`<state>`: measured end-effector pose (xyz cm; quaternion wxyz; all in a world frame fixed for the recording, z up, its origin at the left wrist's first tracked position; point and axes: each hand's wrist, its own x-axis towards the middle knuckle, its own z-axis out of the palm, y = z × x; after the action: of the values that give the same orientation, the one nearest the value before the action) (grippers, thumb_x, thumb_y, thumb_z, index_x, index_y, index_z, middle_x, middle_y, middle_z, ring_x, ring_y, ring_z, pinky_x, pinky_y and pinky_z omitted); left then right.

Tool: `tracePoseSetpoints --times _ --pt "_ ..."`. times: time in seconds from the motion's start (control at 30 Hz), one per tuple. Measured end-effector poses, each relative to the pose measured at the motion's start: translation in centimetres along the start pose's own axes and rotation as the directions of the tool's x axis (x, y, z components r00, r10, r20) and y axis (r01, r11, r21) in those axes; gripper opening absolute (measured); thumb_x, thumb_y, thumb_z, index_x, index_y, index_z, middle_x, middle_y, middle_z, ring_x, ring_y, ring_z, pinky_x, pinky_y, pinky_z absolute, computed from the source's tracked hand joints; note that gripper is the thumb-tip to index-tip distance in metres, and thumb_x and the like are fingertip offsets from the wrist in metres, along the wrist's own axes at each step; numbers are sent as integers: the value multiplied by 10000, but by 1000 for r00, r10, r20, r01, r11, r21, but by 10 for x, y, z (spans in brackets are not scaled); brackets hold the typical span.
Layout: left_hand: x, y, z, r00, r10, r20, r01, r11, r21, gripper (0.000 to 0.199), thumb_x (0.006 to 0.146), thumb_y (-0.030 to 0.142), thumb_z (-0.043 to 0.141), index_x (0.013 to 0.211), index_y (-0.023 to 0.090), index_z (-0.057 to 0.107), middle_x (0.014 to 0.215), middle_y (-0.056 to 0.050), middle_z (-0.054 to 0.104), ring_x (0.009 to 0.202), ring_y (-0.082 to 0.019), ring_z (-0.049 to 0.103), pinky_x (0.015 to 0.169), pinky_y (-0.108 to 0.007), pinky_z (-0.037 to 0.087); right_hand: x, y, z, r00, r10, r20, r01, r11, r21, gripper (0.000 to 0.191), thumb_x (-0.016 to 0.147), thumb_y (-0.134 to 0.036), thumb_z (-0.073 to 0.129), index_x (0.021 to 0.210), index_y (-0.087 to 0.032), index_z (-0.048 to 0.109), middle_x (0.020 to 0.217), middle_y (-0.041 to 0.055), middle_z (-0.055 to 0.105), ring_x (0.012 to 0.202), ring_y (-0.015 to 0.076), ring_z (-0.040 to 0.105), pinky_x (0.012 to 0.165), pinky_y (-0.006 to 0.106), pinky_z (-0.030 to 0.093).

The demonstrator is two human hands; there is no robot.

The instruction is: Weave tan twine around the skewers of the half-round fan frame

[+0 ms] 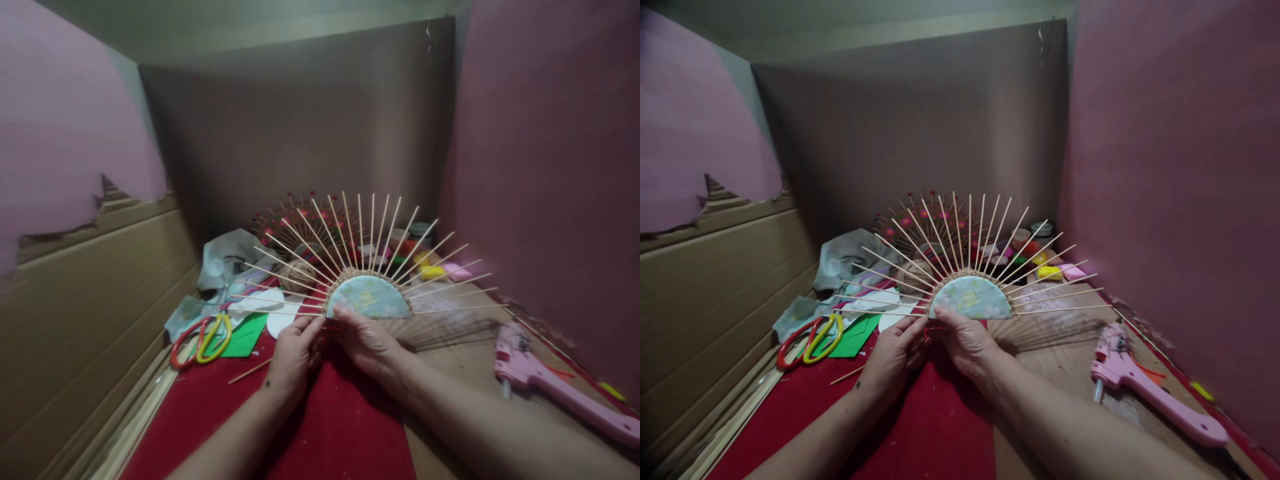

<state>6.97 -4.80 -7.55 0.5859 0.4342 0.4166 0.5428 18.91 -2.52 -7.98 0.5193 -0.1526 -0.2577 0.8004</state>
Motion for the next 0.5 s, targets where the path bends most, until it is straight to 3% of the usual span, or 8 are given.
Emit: tracePoseSetpoints --times 0.17,0.37,0.5 --pt "-5 2 1 996 77 52 -84 982 167 264 792 383 545 712 131 544 477 56 409 339 -29 294 347 -165 191 0 -1 2 999 6 41 -6 1000 -4 153 632 -244 709 677 -117 636 588 16 633 550 143 565 640 301 452" --pt "-12 5 6 989 140 54 -149 881 448 227 799 353 516 745 147 594 482 39 468 352 -61 347 363 -185 267 1 -1 2 1000 -17 -18 17 1000 25 107 623 -187 707 655 -130 622 582 -12 620 546 104 547 585 233 447" --pt "-11 10 0 959 272 84 -270 777 568 175 761 314 572 775 167 665 659 -14 627 601 -134 543 562 -218 418 3 -3 -1 996 -42 -78 44 999 30 134 585 -141 726 676 -131 628 629 -8 651 602 105 585 667 235 464"
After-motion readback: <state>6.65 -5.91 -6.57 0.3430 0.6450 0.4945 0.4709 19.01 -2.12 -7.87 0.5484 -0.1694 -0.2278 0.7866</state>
